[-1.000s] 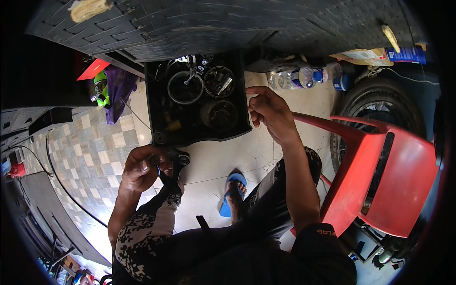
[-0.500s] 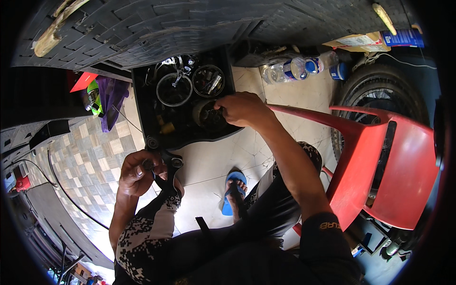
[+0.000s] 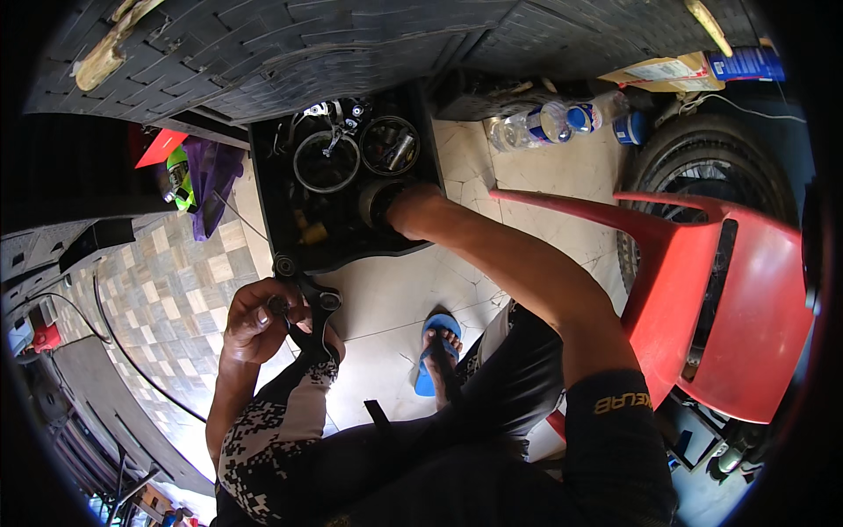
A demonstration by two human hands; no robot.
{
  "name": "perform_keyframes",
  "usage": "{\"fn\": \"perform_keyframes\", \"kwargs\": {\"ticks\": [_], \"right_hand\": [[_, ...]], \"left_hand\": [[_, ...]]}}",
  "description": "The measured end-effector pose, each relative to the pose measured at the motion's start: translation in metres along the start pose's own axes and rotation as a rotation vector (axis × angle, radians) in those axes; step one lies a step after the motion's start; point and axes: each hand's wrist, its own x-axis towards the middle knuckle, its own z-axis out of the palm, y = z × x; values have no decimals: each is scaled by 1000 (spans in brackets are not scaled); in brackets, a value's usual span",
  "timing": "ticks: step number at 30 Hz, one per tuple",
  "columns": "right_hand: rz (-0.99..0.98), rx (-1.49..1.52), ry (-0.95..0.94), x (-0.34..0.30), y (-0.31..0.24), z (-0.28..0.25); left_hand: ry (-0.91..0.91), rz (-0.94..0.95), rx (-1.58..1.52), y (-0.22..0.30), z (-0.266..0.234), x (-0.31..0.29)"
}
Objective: The person sorts small mechanical parts from a drawer and a red box, picking up and examining each piece by hand. They handle bearings, washers, and other small components, placing them back into the containers.
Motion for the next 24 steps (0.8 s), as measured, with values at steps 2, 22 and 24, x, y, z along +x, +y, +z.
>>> {"fn": "perform_keyframes", "kwargs": {"ticks": [2, 22, 24], "right_hand": [[45, 18, -38, -3, 2, -3], [-166, 73, 56, -7, 11, -16], [-163, 109, 86, -1, 9, -10]], "left_hand": [[-13, -6, -8, 1, -1, -1], [-3, -6, -2, -1, 1, 0], [-11, -9, 2, 0, 0, 0]]}}
